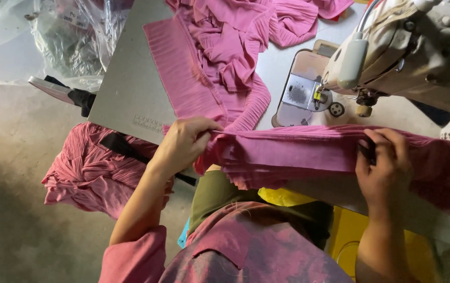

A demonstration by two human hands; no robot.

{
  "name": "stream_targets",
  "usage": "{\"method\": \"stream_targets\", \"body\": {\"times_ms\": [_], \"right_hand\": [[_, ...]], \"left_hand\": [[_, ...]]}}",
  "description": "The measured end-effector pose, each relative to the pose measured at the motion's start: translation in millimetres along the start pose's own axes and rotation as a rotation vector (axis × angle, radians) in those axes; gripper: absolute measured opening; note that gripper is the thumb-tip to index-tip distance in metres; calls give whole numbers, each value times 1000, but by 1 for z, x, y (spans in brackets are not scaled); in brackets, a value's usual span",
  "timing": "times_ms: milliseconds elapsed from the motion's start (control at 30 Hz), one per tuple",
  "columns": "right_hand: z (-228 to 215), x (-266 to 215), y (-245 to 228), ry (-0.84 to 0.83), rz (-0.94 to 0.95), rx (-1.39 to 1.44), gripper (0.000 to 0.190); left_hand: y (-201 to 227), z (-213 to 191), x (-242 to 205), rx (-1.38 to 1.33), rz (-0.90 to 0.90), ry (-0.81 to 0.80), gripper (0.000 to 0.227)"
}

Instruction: The person uses scissors to trim excess threads and edges from a long piece of pink fabric. They repeatedly pull the fabric taut and snip small sections along the edge. The work is performed at a sewing station with a sewing machine visible in the background.

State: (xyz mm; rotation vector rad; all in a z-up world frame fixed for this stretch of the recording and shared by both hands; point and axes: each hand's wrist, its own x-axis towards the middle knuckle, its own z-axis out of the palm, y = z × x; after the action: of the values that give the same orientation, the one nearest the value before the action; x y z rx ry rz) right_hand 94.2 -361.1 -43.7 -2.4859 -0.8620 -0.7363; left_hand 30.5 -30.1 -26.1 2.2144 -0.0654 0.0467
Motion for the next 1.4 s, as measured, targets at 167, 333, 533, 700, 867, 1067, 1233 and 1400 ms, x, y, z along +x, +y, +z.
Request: {"method": "stream_targets", "body": {"times_ms": [167,333,533,700,867,1067,1233,1400], "right_hand": [[16,2,-69,447,299,566,23],[36,8,-133,-399,710,1873,46],[59,27,-153,-760,1357,2078,42],[66,20,-151,-722,1401,2039,43],[62,23,-154,-686,1406,2018,44],[58,32,-159,-648,1408,1981,43],[67,25,-157,-625,1384,1924,38],[75,3,-153,-422,1041,1883,41]], "left_hand": [[7,0,10,61,103,4,18],[14,-12,9,282,192,-80,14],[29,-13,1,312,78,-11,14],[27,-14,-1,285,81,16,15],[30,-12,-3,264,81,28,15],[34,-13,-6,231,89,44,15],[33,-14,-7,229,96,43,14],[35,-26,-10,181,323,83,8]]}}
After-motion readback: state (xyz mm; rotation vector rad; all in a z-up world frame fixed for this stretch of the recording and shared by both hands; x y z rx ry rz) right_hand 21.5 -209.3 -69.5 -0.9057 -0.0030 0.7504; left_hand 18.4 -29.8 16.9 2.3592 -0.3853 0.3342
